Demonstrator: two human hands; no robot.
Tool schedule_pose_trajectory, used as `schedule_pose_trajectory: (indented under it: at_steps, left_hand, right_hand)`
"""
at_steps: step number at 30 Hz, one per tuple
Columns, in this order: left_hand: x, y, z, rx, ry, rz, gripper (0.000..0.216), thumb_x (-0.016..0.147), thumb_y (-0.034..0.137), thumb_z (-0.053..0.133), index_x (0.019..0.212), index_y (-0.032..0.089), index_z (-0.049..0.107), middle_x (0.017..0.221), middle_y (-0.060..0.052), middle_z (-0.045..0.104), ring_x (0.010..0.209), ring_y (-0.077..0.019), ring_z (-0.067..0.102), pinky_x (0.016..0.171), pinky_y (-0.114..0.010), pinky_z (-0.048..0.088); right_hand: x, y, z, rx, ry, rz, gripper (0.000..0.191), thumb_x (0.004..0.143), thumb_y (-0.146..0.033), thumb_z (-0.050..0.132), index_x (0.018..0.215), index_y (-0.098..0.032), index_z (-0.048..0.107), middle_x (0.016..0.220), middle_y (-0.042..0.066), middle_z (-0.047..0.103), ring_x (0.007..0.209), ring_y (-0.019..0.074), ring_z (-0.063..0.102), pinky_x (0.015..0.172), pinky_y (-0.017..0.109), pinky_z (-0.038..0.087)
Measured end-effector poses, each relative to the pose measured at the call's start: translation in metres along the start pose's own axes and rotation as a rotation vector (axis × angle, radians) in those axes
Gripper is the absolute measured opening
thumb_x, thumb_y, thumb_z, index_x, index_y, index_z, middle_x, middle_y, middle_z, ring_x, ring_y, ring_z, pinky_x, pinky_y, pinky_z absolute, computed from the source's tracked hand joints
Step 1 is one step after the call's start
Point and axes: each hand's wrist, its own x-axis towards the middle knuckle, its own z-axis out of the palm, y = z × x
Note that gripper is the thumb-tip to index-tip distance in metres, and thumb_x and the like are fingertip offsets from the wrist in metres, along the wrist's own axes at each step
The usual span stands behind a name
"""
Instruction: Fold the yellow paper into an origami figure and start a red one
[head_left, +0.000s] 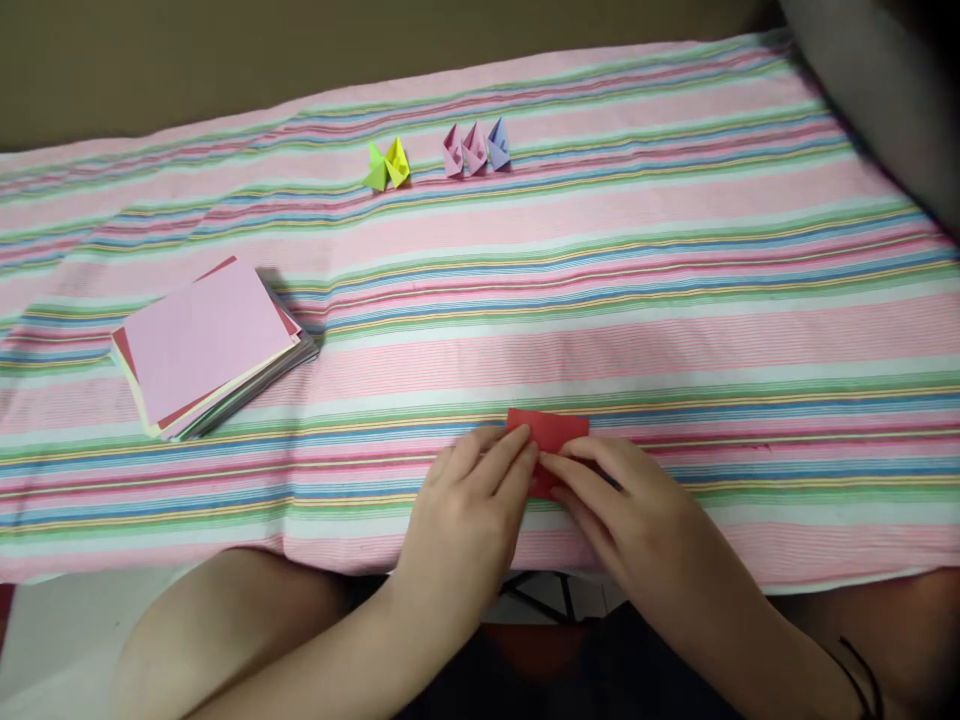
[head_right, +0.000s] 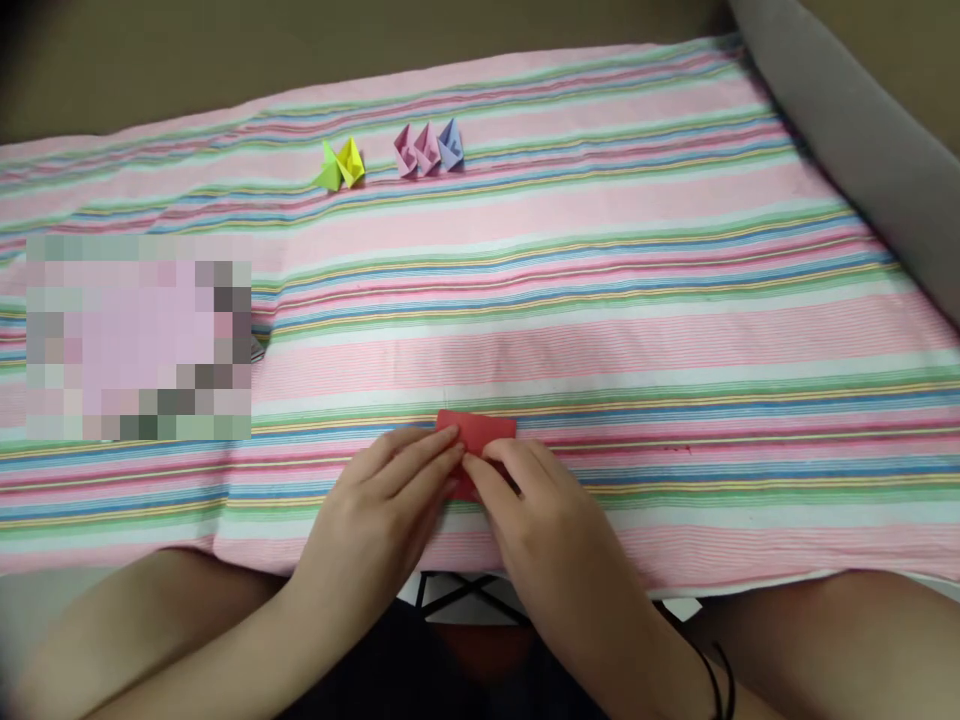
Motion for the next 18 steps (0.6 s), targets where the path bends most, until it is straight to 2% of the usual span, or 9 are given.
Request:
schedule_pose_trajectory:
  at_steps: [3, 8, 13, 18]
  left_hand:
    - [-0.006, 0.002, 0.004, 0.106, -0.056, -0.008, 0.038, 0.091, 0.015, 0.049, 0.128, 0.012, 0.054, 0.138, -0.006, 0.054, 0.119, -0.0284, 0.05, 0.088, -0.041, 0.048]
    - [-0.004, -0.001, 0.003, 0.208, -0.123, -0.063, 0.045, 0.092, 0.023, 0.051, 0.136, 0.023, 0.047, 0.145, 0.006, 0.043, 0.129, -0.0289, 0.043, 0.088, -0.041, 0.044]
    - [0.003, -0.007, -0.001, 0.195, -0.127, -0.092, 0.043, 0.093, 0.035, 0.049, 0.135, 0.026, 0.049, 0.141, 0.007, 0.047, 0.131, -0.0282, 0.043, 0.087, -0.041, 0.042]
    - [0.006, -0.013, -0.003, 0.126, -0.165, -0.087, 0.045, 0.092, 0.039, 0.049, 0.136, 0.029, 0.048, 0.14, 0.002, 0.051, 0.135, -0.0282, 0.039, 0.096, -0.043, 0.038]
  right_hand:
    - [-0.002, 0.0, 0.004, -0.044, 0.019, 0.015, 0.031, 0.089, -0.007, 0.049, 0.118, -0.011, 0.058, 0.105, 0.013, 0.06, 0.094, 0.0245, 0.057, 0.081, 0.041, 0.052]
    - [-0.004, 0.002, 0.008, -0.095, 0.006, 0.068, 0.021, 0.092, -0.017, 0.049, 0.111, -0.011, 0.056, 0.102, 0.015, 0.06, 0.091, 0.0274, 0.058, 0.077, 0.045, 0.051]
    - [-0.001, 0.004, 0.002, -0.054, -0.036, 0.11, 0.015, 0.093, -0.023, 0.047, 0.103, -0.014, 0.054, 0.092, 0.012, 0.061, 0.082, 0.0257, 0.058, 0.069, 0.043, 0.051]
    - [0.0, 0.003, 0.0, -0.051, -0.012, 0.086, 0.017, 0.094, -0.025, 0.045, 0.102, -0.013, 0.055, 0.089, 0.012, 0.063, 0.079, 0.0254, 0.058, 0.067, 0.042, 0.051]
